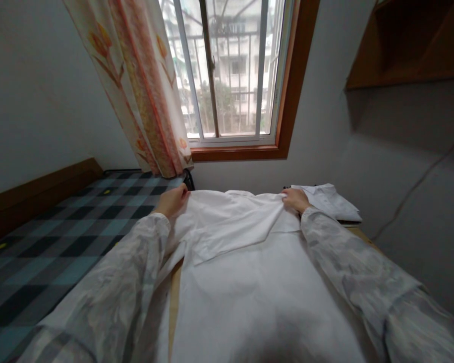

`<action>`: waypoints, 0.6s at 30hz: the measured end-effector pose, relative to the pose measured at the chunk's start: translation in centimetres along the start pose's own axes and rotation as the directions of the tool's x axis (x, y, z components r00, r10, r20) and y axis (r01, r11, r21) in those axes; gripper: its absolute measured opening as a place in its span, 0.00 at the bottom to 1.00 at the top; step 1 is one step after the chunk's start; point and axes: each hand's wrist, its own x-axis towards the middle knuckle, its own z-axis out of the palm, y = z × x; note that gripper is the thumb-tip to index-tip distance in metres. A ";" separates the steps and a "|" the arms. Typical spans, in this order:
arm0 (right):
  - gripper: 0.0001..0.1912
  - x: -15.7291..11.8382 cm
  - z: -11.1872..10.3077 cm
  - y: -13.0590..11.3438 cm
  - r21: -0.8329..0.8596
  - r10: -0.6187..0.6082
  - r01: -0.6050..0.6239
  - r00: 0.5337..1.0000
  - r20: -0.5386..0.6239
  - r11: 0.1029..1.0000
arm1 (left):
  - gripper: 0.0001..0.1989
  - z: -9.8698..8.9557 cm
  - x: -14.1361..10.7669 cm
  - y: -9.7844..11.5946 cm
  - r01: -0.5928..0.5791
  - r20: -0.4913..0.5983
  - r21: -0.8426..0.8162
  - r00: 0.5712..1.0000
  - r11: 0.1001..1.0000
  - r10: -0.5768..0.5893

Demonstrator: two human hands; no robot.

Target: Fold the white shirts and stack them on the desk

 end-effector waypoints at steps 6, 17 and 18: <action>0.30 -0.7 0.4 -1.0 -0.016 0.074 -0.076 0.989 -0.131 0.997 | 0.16 0.6 0.9 0.1 0.103 -0.114 0.100 0.989 0.990 -0.092; 0.40 -6.9 5.4 -4.8 0.067 -0.396 0.393 0.917 0.038 0.917 | 0.35 8.1 -4.9 7.5 -0.427 0.138 -0.173 0.882 0.888 0.451; 0.40 -7.6 5.9 -4.5 0.082 -0.396 0.391 0.916 0.062 0.917 | 0.36 8.7 -5.7 7.4 -0.419 0.174 -0.161 0.879 0.894 0.443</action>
